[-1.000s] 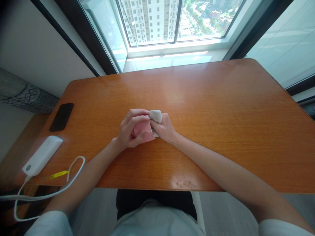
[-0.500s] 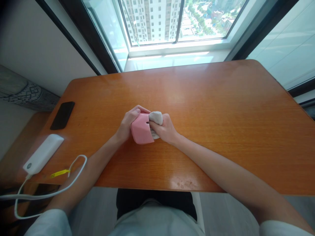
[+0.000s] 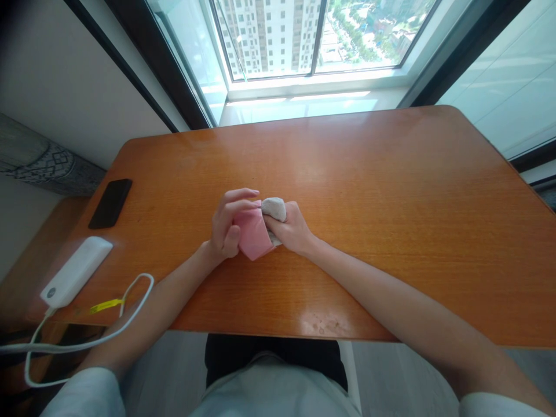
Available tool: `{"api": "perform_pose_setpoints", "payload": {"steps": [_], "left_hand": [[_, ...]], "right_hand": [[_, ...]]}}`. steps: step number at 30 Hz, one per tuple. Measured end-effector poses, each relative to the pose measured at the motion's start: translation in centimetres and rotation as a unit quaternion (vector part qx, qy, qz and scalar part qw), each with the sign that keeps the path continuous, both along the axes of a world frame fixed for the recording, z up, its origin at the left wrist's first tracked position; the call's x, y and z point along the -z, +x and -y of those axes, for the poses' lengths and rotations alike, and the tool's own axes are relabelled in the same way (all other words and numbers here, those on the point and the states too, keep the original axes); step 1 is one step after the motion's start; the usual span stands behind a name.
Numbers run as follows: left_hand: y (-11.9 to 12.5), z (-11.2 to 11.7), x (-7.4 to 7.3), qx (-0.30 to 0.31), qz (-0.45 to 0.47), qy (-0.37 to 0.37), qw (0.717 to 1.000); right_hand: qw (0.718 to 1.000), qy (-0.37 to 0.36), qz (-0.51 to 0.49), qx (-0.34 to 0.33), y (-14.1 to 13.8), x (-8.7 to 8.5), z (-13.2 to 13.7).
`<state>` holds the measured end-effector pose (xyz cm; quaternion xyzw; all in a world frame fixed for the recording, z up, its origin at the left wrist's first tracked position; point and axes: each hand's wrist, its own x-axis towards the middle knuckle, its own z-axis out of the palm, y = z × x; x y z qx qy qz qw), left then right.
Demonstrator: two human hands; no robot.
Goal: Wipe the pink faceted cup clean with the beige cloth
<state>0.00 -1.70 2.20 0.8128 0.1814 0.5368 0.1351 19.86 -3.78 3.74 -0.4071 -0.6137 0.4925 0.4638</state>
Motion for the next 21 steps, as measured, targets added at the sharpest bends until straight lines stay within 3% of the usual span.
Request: {"api": "perform_pose_setpoints", "payload": {"steps": [2, 4, 8, 15, 18, 21], "left_hand": [[-0.4, -0.2, -0.2, 0.019, -0.057, 0.132, 0.989], [-0.6, -0.5, -0.3, 0.028, -0.083, 0.215, 0.973], [-0.5, -0.9, -0.3, 0.02, -0.072, 0.211, 0.975], [0.3, 0.0, -0.7, 0.019, -0.055, 0.054, 0.997], [0.7, 0.3, -1.1, 0.037, -0.01, -0.083, 0.996], [1.1, 0.4, -1.5, 0.043, 0.045, -0.268, 0.961]], "right_hand": [[1.0, 0.007, -0.003, 0.004, 0.0, 0.0, 0.0], [1.0, 0.016, -0.006, 0.006, 0.0, 0.0, 0.0], [1.0, 0.024, -0.012, 0.006, 0.0, 0.0, 0.0], [0.999, 0.013, -0.026, 0.025, 0.0, 0.1, -0.1], [0.999, 0.0, -0.027, 0.033, 0.1, 0.2, -0.1], [0.999, -0.018, -0.019, 0.038, 0.1, 0.3, 0.0]]}}
